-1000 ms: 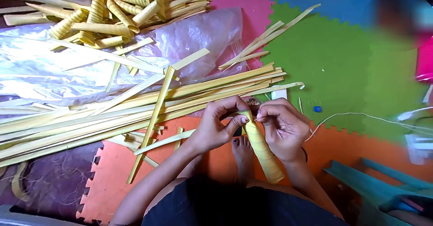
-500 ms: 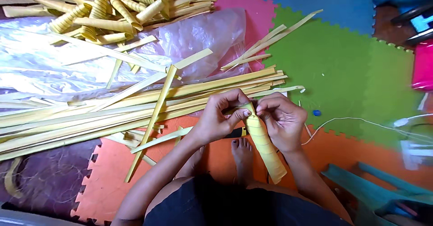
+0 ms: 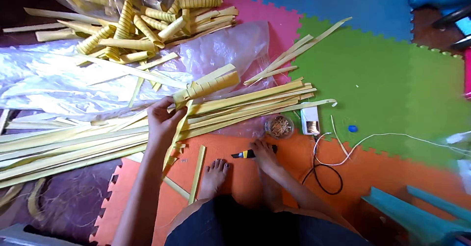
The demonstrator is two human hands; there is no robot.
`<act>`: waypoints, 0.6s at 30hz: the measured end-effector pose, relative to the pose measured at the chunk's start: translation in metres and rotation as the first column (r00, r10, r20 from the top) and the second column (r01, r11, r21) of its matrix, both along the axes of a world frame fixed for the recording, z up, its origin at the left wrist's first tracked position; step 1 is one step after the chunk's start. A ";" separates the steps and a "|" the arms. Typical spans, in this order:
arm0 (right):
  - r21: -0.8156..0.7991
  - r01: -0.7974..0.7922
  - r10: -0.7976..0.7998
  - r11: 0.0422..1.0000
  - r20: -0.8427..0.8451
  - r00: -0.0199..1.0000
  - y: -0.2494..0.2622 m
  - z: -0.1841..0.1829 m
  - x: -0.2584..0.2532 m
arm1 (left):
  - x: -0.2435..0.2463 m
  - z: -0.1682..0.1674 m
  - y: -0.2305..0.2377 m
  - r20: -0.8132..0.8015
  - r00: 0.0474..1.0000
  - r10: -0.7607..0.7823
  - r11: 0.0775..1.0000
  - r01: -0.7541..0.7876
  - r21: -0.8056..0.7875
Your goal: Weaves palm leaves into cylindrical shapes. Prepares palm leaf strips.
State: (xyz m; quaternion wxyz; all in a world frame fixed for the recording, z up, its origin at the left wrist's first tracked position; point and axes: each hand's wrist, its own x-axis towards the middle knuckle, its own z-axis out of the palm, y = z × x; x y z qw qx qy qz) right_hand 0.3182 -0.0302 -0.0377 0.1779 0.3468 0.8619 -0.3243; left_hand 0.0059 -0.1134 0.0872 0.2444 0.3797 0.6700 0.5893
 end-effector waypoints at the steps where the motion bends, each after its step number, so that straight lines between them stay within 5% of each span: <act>1: 0.022 -0.038 0.038 0.999 0.014 0.999 -0.001 -0.001 0.000 | 0.003 0.001 -0.001 0.025 1.000 -0.017 0.999 0.018 -0.038; 3: 0.024 -0.063 0.063 0.998 -0.022 0.998 -0.001 0.004 0.005 | 0.007 -0.002 -0.001 0.087 0.995 -0.053 0.996 0.059 -0.070; 5: 0.055 0.054 -0.038 0.997 -0.255 0.966 0.000 0.020 0.010 | 0.011 -0.004 0.004 0.155 0.983 -0.093 0.991 0.107 -0.080; 9: 0.125 0.261 -0.114 0.957 -0.666 0.738 0.008 0.077 0.005 | 0.037 0.002 0.013 0.333 0.933 -0.138 0.970 0.195 -0.143; 18: 0.149 0.281 -0.033 0.948 -0.832 0.553 0.023 0.125 -0.004 | 0.072 0.016 0.032 0.643 0.736 -0.211 0.949 0.312 -0.046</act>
